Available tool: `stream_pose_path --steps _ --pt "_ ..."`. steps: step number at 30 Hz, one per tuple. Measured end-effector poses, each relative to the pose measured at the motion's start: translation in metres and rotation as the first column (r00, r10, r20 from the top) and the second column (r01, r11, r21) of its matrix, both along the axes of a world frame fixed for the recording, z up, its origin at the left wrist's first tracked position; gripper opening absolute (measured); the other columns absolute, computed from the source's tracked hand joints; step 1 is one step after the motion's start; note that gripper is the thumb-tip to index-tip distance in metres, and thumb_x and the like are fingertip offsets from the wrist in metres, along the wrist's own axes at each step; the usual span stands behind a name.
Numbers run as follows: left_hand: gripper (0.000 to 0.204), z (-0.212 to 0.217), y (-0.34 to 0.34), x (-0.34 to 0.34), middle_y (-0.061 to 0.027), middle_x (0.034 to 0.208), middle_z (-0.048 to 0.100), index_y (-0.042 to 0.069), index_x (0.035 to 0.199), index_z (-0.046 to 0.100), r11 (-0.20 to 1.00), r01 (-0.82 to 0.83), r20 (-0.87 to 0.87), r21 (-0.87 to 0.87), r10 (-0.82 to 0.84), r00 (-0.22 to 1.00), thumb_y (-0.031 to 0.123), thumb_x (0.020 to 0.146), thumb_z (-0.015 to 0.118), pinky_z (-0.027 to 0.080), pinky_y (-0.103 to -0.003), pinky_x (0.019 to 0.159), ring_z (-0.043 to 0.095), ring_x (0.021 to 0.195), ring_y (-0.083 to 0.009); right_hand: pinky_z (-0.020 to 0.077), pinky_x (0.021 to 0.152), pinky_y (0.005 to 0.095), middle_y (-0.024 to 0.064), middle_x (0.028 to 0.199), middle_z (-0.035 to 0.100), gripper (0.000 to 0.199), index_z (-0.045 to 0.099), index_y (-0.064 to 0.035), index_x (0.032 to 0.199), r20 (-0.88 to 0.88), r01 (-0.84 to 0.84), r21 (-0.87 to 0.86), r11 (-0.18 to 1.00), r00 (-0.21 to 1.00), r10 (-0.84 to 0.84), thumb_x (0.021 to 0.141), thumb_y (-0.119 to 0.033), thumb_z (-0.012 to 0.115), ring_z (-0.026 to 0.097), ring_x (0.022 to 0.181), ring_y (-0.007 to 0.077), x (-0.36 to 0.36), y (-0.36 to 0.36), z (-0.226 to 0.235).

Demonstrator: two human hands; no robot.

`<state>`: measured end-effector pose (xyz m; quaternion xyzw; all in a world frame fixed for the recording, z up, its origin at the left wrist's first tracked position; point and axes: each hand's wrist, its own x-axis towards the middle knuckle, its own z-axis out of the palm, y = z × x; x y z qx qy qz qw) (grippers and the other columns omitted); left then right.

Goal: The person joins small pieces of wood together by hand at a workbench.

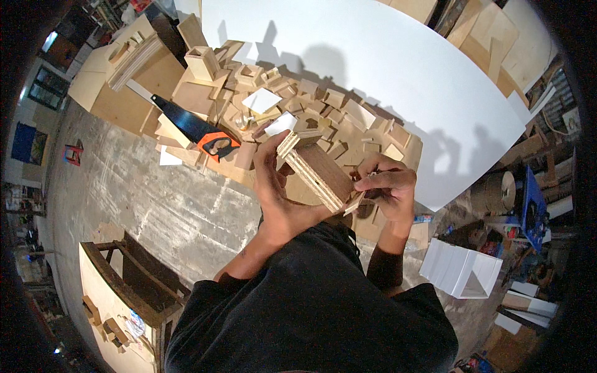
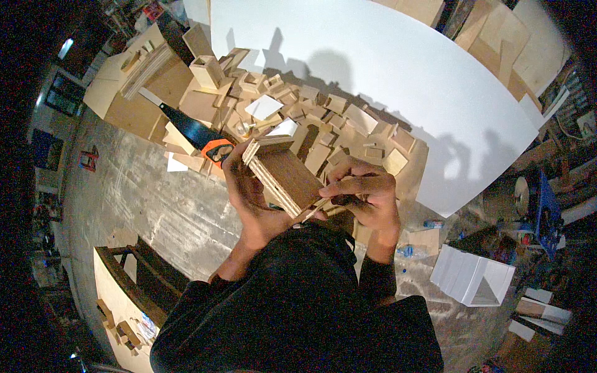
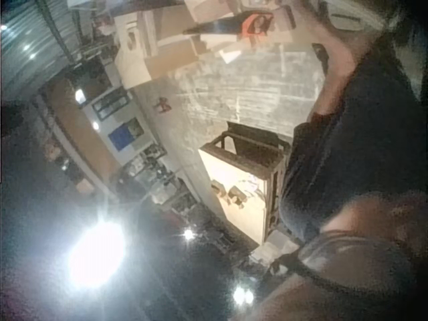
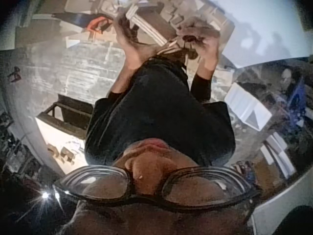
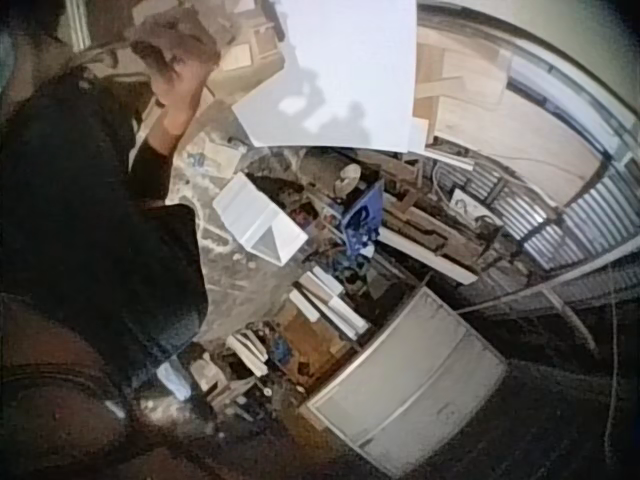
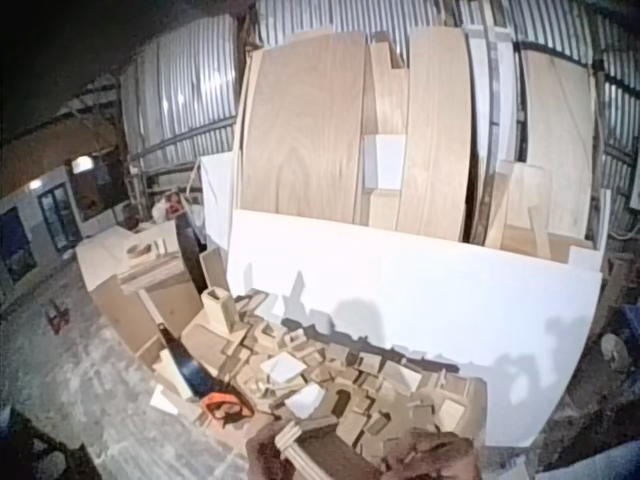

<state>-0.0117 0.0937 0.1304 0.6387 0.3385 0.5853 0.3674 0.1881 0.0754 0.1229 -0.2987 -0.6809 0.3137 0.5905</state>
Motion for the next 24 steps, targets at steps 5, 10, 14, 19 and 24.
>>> stream_pose_path --steps 5,10,14,19,24 --pt "0.109 0.000 0.000 0.000 -0.0155 0.128 0.044 0.001 0.136 0.031 0.994 0.006 0.011 0.110 -0.007 1.000 0.015 0.049 0.095 0.049 -0.038 0.093 0.054 0.113 -0.0267 0.0436 0.063 0.0279 0.0056 0.080 0.056 0.031 0.076 -0.0135 0.092 -0.099 0.007 -0.014 1.000 0.995 -0.009 0.062 -0.003 0.079 0.057 0.075 0.0177 -0.010 0.003 -0.007" --pt "0.109 -0.001 -0.001 -0.001 -0.0173 0.126 0.045 0.000 0.136 0.031 0.988 -0.048 -0.007 0.146 0.049 0.999 0.019 0.049 0.095 0.048 -0.038 0.091 0.054 0.111 -0.0269 0.0500 0.069 0.0322 0.0065 0.082 0.055 0.028 0.076 -0.0133 0.088 -0.195 0.026 -0.001 1.000 0.980 -0.025 0.063 -0.002 0.079 0.057 0.076 0.0191 -0.017 0.005 -0.016" --pt "0.109 -0.002 0.003 0.001 -0.0194 0.125 0.046 -0.001 0.136 0.032 0.975 -0.070 -0.005 0.212 0.072 0.997 0.025 0.050 0.094 0.046 -0.040 0.093 0.052 0.113 -0.0297 0.0524 0.073 0.0364 0.0065 0.081 0.055 0.027 0.075 -0.0135 0.088 -0.235 0.077 -0.015 0.997 0.969 -0.078 0.063 -0.006 0.081 0.059 0.078 0.0205 -0.018 0.005 -0.029" --pt "0.107 -0.002 0.004 0.001 -0.0198 0.125 0.046 -0.001 0.135 0.033 0.959 -0.121 -0.022 0.256 0.131 0.991 0.027 0.051 0.093 0.045 -0.041 0.095 0.051 0.114 -0.0311 0.0519 0.074 0.0350 0.0099 0.081 0.063 0.025 0.073 -0.0050 0.089 -0.198 0.169 -0.031 0.985 0.965 -0.172 0.066 -0.011 0.081 0.062 0.077 0.0222 -0.019 0.006 -0.034" --pt "0.108 -0.002 0.004 0.001 -0.0193 0.126 0.045 -0.002 0.136 0.030 0.957 -0.104 -0.017 0.270 0.112 0.994 0.025 0.052 0.093 0.044 -0.041 0.096 0.051 0.115 -0.0301 0.0504 0.071 0.0332 0.0117 0.081 0.068 0.024 0.073 -0.0022 0.086 -0.119 0.210 -0.066 0.976 0.969 -0.216 0.066 -0.013 0.082 0.064 0.078 0.0231 -0.010 0.003 -0.033"
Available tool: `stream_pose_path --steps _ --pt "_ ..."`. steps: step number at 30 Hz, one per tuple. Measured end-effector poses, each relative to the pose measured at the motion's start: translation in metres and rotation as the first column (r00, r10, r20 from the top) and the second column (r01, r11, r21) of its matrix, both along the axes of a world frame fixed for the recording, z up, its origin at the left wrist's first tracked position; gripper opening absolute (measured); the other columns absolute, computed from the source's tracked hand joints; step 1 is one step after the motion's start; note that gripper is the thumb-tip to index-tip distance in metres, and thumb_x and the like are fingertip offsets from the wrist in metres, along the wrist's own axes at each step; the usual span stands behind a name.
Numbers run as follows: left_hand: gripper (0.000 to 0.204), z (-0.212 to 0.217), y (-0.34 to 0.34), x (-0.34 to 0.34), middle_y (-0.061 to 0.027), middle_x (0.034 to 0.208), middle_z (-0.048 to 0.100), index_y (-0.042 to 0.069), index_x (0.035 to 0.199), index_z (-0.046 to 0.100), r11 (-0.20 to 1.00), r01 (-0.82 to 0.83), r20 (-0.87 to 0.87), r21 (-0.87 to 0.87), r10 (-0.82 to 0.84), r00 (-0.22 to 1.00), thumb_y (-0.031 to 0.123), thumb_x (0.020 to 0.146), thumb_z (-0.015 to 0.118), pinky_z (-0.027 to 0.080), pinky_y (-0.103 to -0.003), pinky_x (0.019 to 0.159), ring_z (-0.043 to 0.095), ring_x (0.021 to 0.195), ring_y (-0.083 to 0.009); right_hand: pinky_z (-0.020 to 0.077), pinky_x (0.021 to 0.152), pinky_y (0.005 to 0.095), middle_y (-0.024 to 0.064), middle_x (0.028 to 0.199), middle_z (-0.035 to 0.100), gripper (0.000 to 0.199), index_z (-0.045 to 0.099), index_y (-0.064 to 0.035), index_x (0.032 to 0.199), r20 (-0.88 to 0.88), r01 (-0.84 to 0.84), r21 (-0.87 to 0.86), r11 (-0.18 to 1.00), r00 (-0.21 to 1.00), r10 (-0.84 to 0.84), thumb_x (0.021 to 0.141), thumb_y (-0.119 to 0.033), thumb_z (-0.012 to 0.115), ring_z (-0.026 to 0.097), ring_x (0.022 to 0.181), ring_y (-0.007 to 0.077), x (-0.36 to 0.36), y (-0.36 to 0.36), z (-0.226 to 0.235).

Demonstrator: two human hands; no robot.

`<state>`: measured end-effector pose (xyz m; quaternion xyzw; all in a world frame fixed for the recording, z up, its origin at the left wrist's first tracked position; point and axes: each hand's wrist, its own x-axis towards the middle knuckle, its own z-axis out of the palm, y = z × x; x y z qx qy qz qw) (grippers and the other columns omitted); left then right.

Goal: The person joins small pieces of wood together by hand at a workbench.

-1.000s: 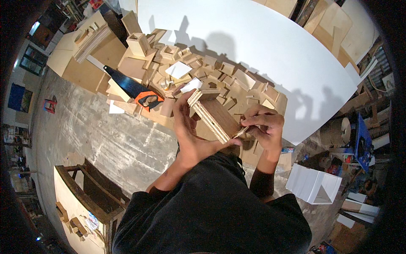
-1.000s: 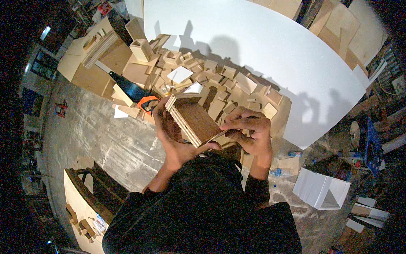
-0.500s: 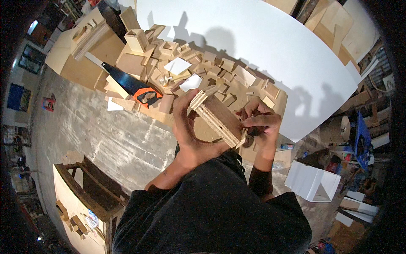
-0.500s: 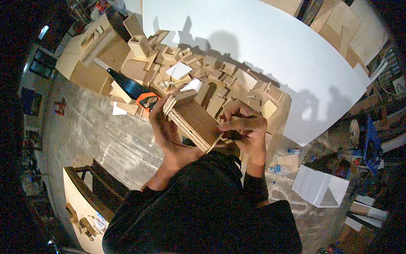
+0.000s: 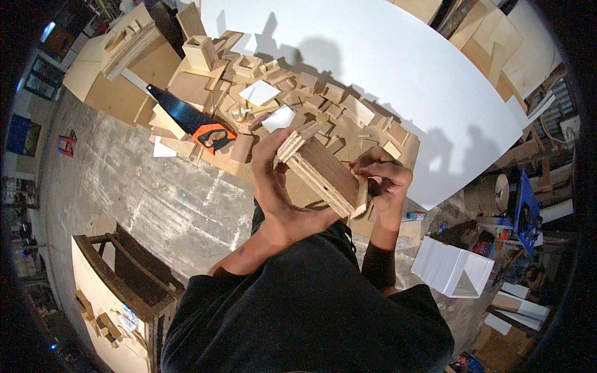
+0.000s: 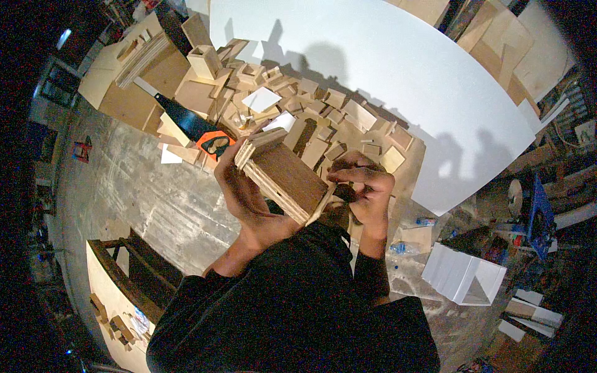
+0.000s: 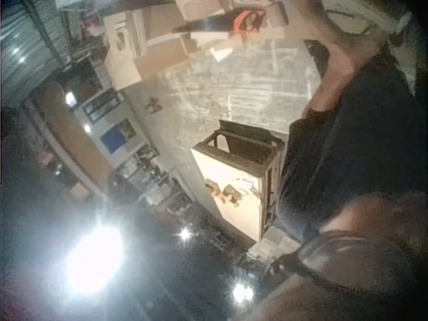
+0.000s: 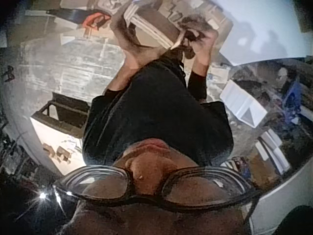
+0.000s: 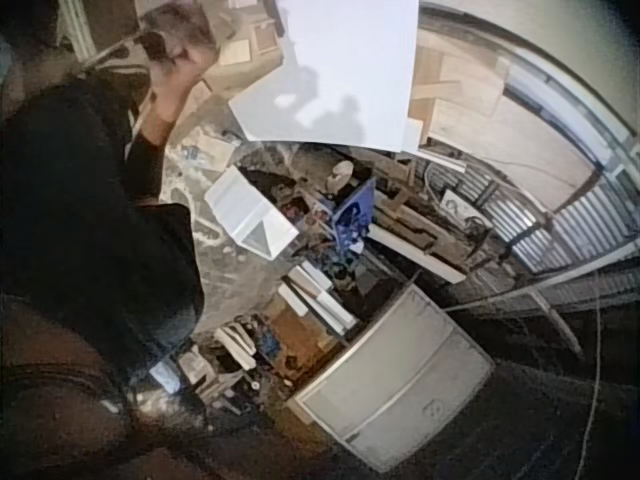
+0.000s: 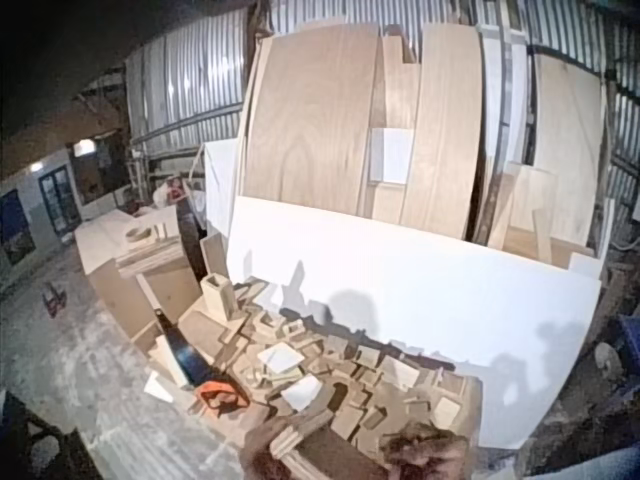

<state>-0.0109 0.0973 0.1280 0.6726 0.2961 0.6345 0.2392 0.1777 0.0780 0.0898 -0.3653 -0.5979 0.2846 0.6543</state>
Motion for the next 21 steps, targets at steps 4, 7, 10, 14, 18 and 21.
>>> stream_pose_path --steps 4,7,10,14,18,21 --pt "0.122 0.005 -0.005 0.001 -0.0185 0.132 0.040 -0.002 0.140 0.021 0.976 0.036 0.021 -0.213 -0.032 0.999 0.029 0.048 0.095 0.040 -0.041 0.102 0.046 0.120 -0.0289 0.0513 0.073 0.0338 0.0126 0.084 0.070 0.023 0.073 -0.0025 0.085 0.014 0.021 -0.104 0.994 1.000 -0.019 0.066 -0.010 0.082 0.066 0.081 0.0245 -0.003 -0.008 0.013" --pt "0.131 0.004 -0.004 0.001 -0.0181 0.136 0.037 -0.003 0.142 0.018 0.947 0.050 0.046 -0.316 -0.037 0.998 0.032 0.044 0.097 0.035 -0.042 0.106 0.042 0.124 -0.0290 0.0520 0.073 0.0330 0.0123 0.085 0.071 0.020 0.073 -0.0017 0.084 0.126 0.058 -0.012 0.998 0.990 -0.056 0.067 -0.007 0.080 0.066 0.082 0.0238 -0.003 -0.006 0.012" --pt "0.123 0.006 -0.003 0.001 -0.0206 0.133 0.037 -0.002 0.141 0.014 0.957 0.097 0.044 -0.272 -0.088 0.995 0.019 0.052 0.095 0.046 -0.040 0.099 0.045 0.123 -0.0290 0.0523 0.071 0.0321 0.0114 0.085 0.071 0.018 0.071 -0.0006 0.083 0.053 0.036 -0.025 0.999 0.998 -0.034 0.067 -0.004 0.079 0.066 0.080 0.0231 -0.007 -0.008 0.017" --pt "0.120 0.004 -0.002 0.001 -0.0215 0.133 0.037 -0.003 0.141 0.014 0.929 0.145 0.089 -0.341 -0.122 0.989 0.016 0.053 0.094 0.046 -0.041 0.100 0.046 0.123 -0.0295 0.0513 0.066 0.0298 0.0127 0.080 0.070 0.020 0.068 0.0003 0.078 0.121 0.057 0.037 0.998 0.991 -0.061 0.065 -0.006 0.082 0.064 0.078 0.0206 -0.007 -0.004 0.020" --pt "0.120 0.002 -0.001 0.002 -0.0221 0.134 0.037 -0.002 0.141 0.015 0.923 0.166 0.111 -0.348 -0.135 0.985 0.016 0.053 0.094 0.048 -0.041 0.099 0.047 0.122 -0.0299 0.0501 0.066 0.0290 0.0123 0.081 0.070 0.018 0.071 -0.0006 0.082 0.090 0.052 0.015 0.999 0.995 -0.053 0.068 -0.006 0.081 0.062 0.076 0.0201 -0.006 -0.004 0.014" --pt "0.121 0.001 0.001 0.002 -0.0223 0.134 0.037 -0.002 0.141 0.015 0.934 0.153 0.079 -0.323 -0.135 0.988 0.017 0.052 0.094 0.048 -0.041 0.099 0.047 0.122 -0.0299 0.0492 0.065 0.0289 0.0124 0.080 0.069 0.018 0.071 -0.0005 0.083 0.069 0.058 0.010 0.998 0.996 -0.059 0.068 -0.007 0.080 0.062 0.074 0.0199 -0.008 -0.004 0.015"
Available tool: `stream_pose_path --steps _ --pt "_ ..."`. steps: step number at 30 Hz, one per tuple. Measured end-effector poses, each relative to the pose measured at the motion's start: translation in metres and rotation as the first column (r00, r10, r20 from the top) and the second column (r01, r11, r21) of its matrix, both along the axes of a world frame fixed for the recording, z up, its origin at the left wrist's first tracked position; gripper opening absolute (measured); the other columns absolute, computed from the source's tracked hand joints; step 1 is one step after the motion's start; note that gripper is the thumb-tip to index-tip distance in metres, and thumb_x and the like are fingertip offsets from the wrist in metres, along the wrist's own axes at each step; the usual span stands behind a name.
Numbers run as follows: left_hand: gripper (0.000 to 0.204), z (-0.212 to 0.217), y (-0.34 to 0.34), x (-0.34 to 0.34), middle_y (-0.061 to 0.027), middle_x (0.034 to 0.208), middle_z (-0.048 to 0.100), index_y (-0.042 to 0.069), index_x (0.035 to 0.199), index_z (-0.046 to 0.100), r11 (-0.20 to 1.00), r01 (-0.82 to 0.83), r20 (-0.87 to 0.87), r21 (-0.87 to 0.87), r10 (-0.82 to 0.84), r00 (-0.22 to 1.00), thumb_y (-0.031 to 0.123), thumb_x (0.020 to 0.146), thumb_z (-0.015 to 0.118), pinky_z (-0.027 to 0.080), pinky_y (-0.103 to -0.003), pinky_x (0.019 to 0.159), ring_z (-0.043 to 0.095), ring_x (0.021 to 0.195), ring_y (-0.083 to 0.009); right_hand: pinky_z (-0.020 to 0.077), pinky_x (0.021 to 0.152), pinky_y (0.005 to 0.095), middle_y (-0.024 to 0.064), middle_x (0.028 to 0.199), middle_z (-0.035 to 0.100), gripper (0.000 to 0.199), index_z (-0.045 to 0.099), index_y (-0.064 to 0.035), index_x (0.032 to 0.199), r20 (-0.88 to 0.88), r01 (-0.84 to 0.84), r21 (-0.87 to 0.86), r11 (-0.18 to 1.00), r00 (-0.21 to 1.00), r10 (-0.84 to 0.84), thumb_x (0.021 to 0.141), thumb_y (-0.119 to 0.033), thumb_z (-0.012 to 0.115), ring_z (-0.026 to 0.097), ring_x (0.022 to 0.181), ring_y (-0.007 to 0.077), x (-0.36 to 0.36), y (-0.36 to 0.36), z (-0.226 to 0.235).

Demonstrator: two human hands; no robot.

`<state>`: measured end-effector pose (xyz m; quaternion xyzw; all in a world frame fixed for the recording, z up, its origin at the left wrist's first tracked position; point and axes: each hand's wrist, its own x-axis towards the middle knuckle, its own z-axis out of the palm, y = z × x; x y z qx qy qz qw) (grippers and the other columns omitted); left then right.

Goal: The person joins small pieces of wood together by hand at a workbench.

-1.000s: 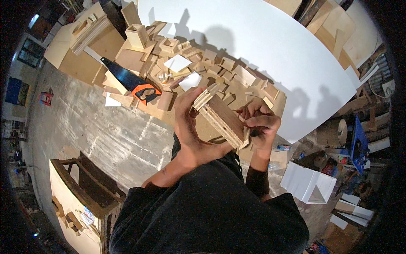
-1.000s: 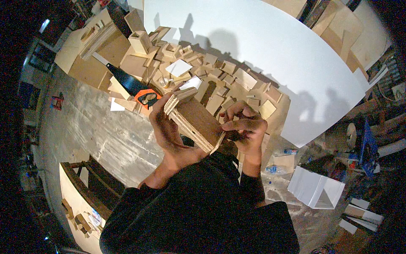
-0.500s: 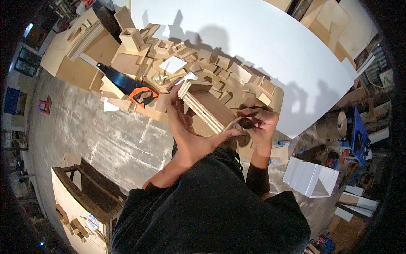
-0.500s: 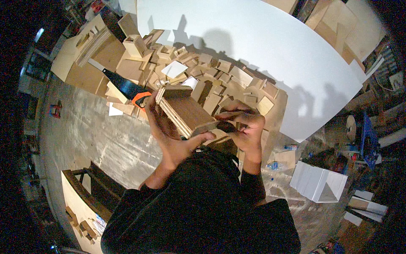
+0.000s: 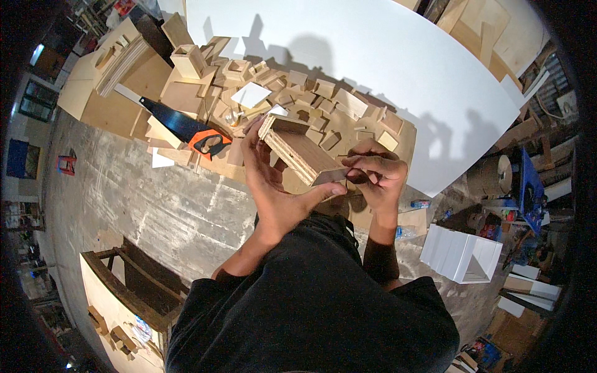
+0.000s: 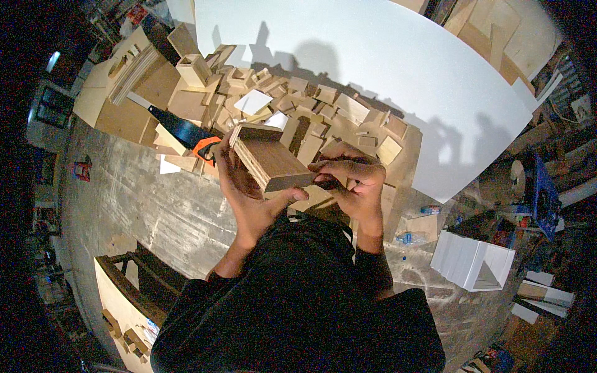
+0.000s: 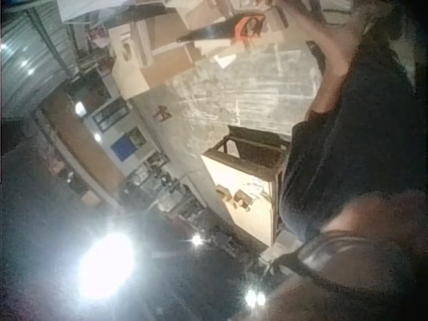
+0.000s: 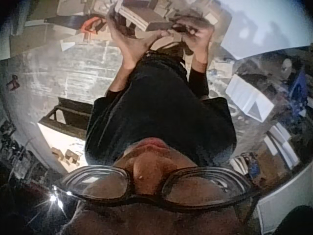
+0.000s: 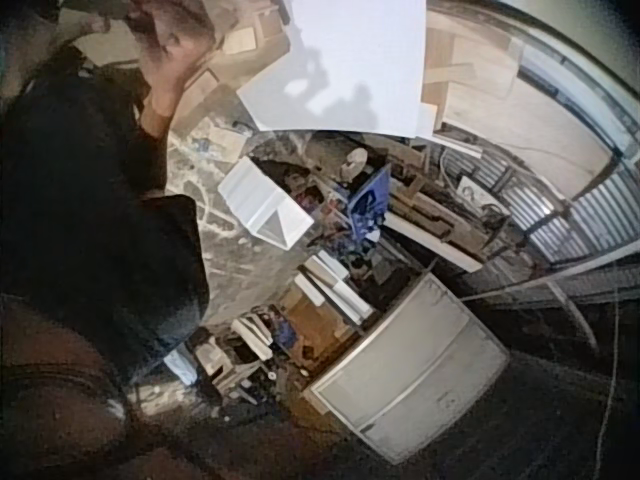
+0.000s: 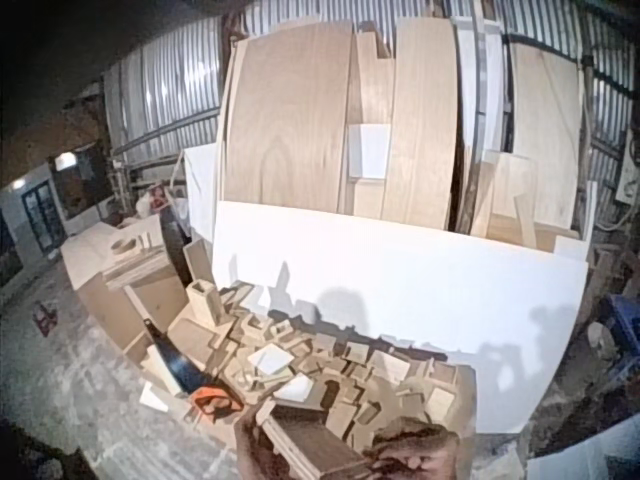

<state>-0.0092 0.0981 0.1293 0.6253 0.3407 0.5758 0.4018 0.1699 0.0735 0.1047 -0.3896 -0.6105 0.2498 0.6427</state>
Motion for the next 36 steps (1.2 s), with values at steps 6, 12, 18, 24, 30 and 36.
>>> stream_pose_path --steps 6,12,18,24,30,36 --pt "0.123 0.006 -0.004 0.002 -0.0211 0.134 0.037 -0.002 0.141 0.015 0.999 -0.028 -0.023 0.017 0.029 0.999 0.020 0.050 0.096 0.045 -0.042 0.102 0.045 0.123 -0.0294 0.0480 0.064 0.0294 0.0113 0.078 0.066 0.019 0.071 0.0010 0.081 0.033 0.002 0.034 0.999 0.999 -0.003 0.069 -0.010 0.080 0.061 0.073 0.0202 0.003 0.002 -0.003" --pt "0.120 0.007 -0.003 0.000 -0.0177 0.134 0.036 0.000 0.142 0.018 0.984 -0.047 -0.085 0.174 0.062 0.994 0.019 0.051 0.093 0.042 -0.040 0.100 0.046 0.121 -0.0269 0.0497 0.067 0.0297 0.0119 0.083 0.069 0.021 0.074 -0.0025 0.083 0.012 0.039 -0.012 0.999 0.999 -0.039 0.063 -0.002 0.080 0.065 0.076 0.0222 0.003 -0.001 -0.007" --pt "0.115 -0.004 0.000 0.000 -0.0187 0.132 0.041 0.001 0.140 0.022 0.916 -0.118 -0.062 0.383 0.153 0.986 0.022 0.051 0.092 0.042 -0.041 0.099 0.046 0.119 -0.0282 0.0528 0.072 0.0332 0.0143 0.088 0.069 0.016 0.072 0.0016 0.086 -0.145 0.007 -0.030 1.000 0.989 -0.011 0.072 -0.004 0.076 0.066 0.083 0.0240 -0.004 0.003 -0.011" --pt "0.114 -0.010 0.000 -0.002 -0.0208 0.133 0.041 0.004 0.140 0.023 0.942 -0.102 -0.076 0.321 0.134 0.988 0.028 0.053 0.091 0.041 -0.043 0.099 0.046 0.120 -0.0319 0.0556 0.073 0.0367 0.0176 0.094 0.067 0.030 0.069 0.0074 0.093 -0.322 -0.076 -0.110 0.991 0.946 0.037 0.091 -0.022 0.062 0.066 0.086 0.0259 -0.001 0.003 -0.024" --pt "0.116 -0.005 -0.002 0.001 -0.0197 0.132 0.040 0.003 0.141 0.020 0.947 -0.134 -0.086 0.293 0.166 0.982 0.028 0.053 0.091 0.040 -0.043 0.101 0.045 0.120 -0.0306 0.0528 0.064 0.0316 0.0160 0.086 0.062 0.025 0.065 0.0040 0.094 -0.293 -0.122 -0.077 0.990 0.951 0.094 0.091 -0.021 0.065 0.064 0.073 0.0221 0.001 0.004 -0.025" --pt "0.115 -0.010 0.001 0.007 -0.0174 0.131 0.040 0.001 0.141 0.018 0.988 -0.127 -0.029 0.092 0.130 0.991 0.021 0.054 0.091 0.041 -0.041 0.101 0.046 0.119 -0.0278 0.0522 0.066 0.0281 0.0107 0.084 0.064 0.021 0.064 0.0044 0.091 -0.134 -0.155 -0.096 0.983 0.981 0.141 0.079 -0.009 0.074 0.064 0.075 0.0182 0.007 0.003 -0.009"
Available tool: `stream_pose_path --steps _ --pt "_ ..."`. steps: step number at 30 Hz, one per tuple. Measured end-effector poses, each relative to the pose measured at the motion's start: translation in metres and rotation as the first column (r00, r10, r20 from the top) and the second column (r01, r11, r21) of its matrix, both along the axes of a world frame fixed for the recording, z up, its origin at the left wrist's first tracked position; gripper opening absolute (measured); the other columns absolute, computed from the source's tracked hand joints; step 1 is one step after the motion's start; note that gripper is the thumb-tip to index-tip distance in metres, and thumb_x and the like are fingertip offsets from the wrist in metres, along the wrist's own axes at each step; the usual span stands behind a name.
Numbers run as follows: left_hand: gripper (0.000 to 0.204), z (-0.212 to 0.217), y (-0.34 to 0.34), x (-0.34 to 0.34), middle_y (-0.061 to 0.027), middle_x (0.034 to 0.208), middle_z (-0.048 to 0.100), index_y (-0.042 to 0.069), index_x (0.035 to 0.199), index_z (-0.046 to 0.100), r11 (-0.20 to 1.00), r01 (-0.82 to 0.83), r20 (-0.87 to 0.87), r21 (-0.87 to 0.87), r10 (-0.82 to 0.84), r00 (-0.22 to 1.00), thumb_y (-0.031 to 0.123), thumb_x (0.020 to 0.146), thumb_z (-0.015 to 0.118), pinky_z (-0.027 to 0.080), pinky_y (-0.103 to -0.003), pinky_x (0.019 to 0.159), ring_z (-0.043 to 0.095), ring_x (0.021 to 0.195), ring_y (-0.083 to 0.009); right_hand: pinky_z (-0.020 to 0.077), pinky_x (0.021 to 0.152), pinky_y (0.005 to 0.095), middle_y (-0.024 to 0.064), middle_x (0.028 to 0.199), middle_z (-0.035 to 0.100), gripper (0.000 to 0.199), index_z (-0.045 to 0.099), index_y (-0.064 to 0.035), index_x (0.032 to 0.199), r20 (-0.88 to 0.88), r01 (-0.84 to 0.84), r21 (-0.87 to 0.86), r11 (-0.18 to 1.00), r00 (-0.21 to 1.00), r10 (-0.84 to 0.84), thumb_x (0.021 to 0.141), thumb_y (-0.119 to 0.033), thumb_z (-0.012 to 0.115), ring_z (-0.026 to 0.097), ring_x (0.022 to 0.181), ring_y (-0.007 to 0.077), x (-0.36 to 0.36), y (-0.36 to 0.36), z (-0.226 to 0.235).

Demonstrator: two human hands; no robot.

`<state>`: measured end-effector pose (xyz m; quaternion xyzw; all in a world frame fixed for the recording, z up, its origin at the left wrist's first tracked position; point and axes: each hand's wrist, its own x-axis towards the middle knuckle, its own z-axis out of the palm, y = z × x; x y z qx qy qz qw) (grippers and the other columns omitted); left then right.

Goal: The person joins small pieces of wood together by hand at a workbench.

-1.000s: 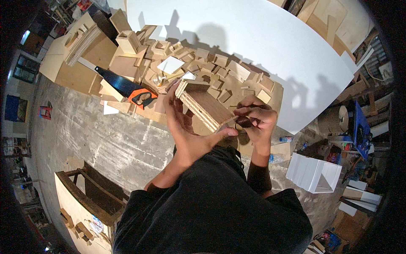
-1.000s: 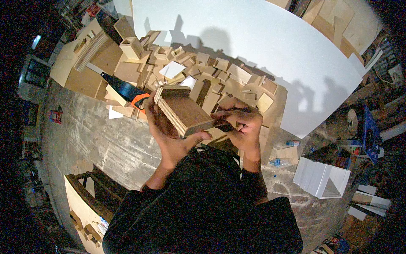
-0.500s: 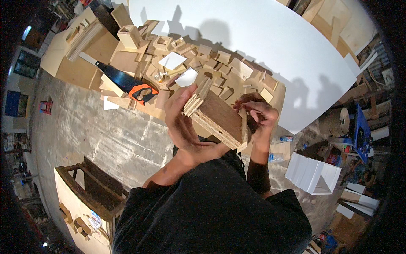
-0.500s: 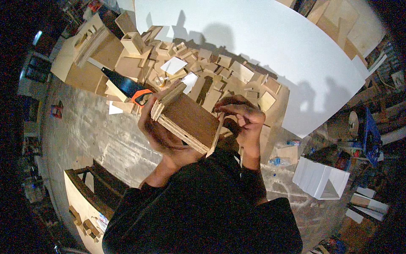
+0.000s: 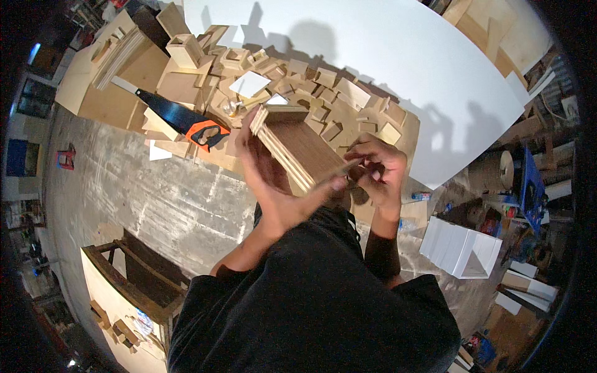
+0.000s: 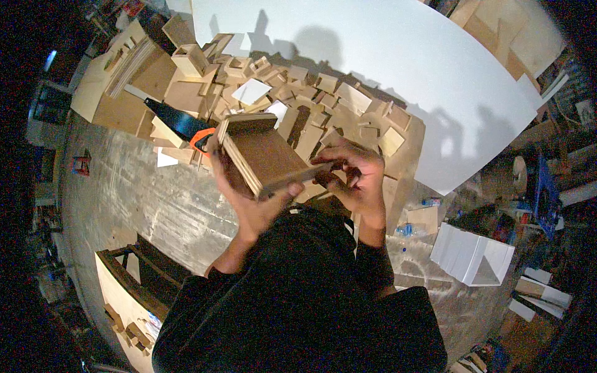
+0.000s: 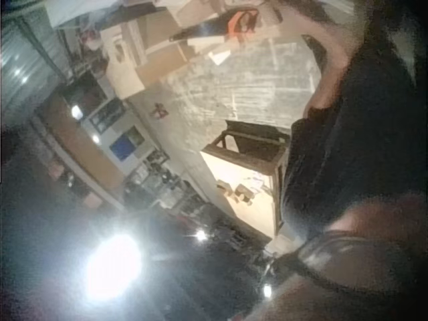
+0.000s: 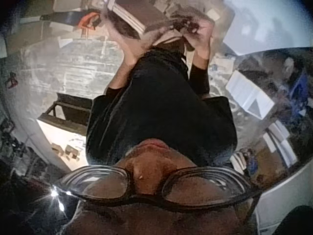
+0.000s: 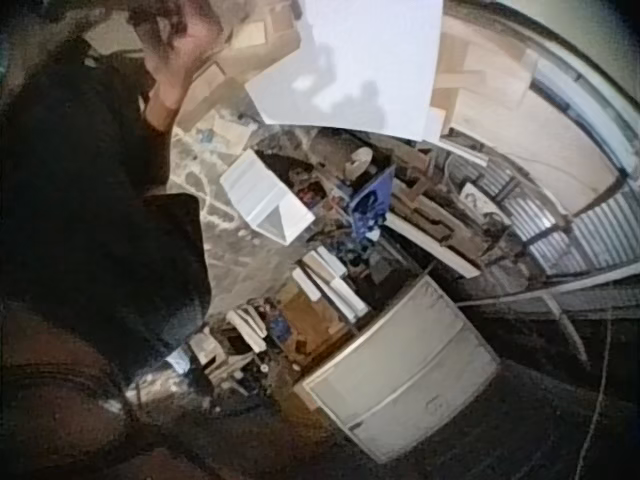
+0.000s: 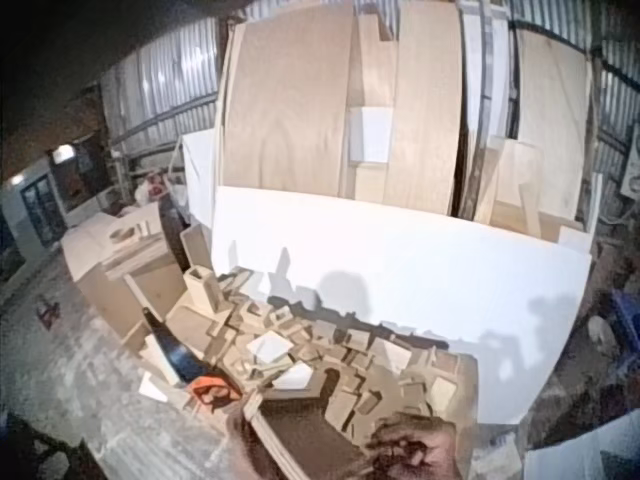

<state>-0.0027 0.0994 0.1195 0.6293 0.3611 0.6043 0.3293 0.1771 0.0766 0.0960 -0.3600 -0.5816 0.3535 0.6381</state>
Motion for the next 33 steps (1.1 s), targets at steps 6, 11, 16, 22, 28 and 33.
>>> stream_pose_path --steps 6,11,16,22,28,33 --pt "0.102 -0.027 0.008 -0.004 -0.0146 0.128 0.045 -0.002 0.138 0.025 0.932 0.196 0.323 -0.306 -0.092 0.942 0.008 0.059 0.088 0.041 -0.037 0.101 0.049 0.117 -0.0250 0.0473 0.061 0.0242 0.0050 0.075 0.060 0.017 0.058 0.0011 0.080 0.069 -0.042 -0.241 0.970 0.996 0.060 0.078 -0.009 0.071 0.058 0.068 0.0111 -0.003 0.003 -0.006" --pt "0.101 -0.043 0.011 -0.014 -0.0142 0.127 0.046 -0.002 0.137 0.028 0.963 0.170 0.278 -0.207 -0.109 0.954 0.014 0.059 0.089 0.041 -0.037 0.100 0.050 0.116 -0.0241 0.0462 0.059 0.0257 0.0047 0.069 0.058 0.020 0.058 -0.0004 0.078 0.117 -0.192 -0.291 0.937 0.965 0.234 0.079 -0.015 0.071 0.056 0.063 0.0107 -0.009 0.007 -0.006" --pt "0.101 -0.063 0.014 -0.028 -0.0136 0.126 0.047 -0.001 0.136 0.031 0.975 0.152 0.225 -0.160 -0.114 0.968 0.025 0.058 0.090 0.042 -0.037 0.098 0.051 0.114 -0.0238 0.0482 0.057 0.0252 0.0073 0.071 0.058 0.021 0.056 0.0013 0.079 0.199 -0.215 -0.265 0.940 0.941 0.272 0.082 -0.016 0.067 0.059 0.062 0.0121 -0.015 0.010 -0.016" --pt "0.109 -0.070 0.013 -0.035 -0.0122 0.123 0.049 -0.002 0.135 0.033 0.949 0.167 0.286 -0.269 -0.087 0.954 0.042 0.054 0.092 0.042 -0.036 0.097 0.051 0.113 -0.0220 0.0496 0.055 0.0240 0.0089 0.074 0.058 0.022 0.054 0.0035 0.080 0.143 -0.291 -0.241 0.926 0.933 0.331 0.086 -0.015 0.064 0.063 0.062 0.0135 -0.026 0.013 -0.017" --pt "0.109 -0.106 0.004 -0.040 -0.0096 0.121 0.049 -0.003 0.135 0.033 0.884 0.226 0.470 -0.409 -0.008 0.882 0.051 0.059 0.088 0.043 -0.035 0.095 0.051 0.112 -0.0200 0.0475 0.053 0.0244 0.0073 0.072 0.059 0.022 0.053 0.0015 0.078 -0.081 -0.328 -0.328 0.886 0.944 0.320 0.088 -0.015 0.062 0.060 0.056 0.0126 -0.040 0.010 -0.019" --pt "0.106 -0.128 -0.003 -0.062 -0.0090 0.121 0.048 -0.001 0.138 0.029 0.889 0.161 0.589 -0.428 0.139 0.796 0.046 0.062 0.086 0.043 -0.034 0.094 0.052 0.110 -0.0207 0.0474 0.047 0.0257 0.0047 0.071 0.059 0.019 0.058 0.0015 0.082 -0.324 -0.237 -0.355 0.904 0.939 0.119 0.090 -0.015 0.061 0.057 0.052 0.0113 -0.035 0.016 -0.051"
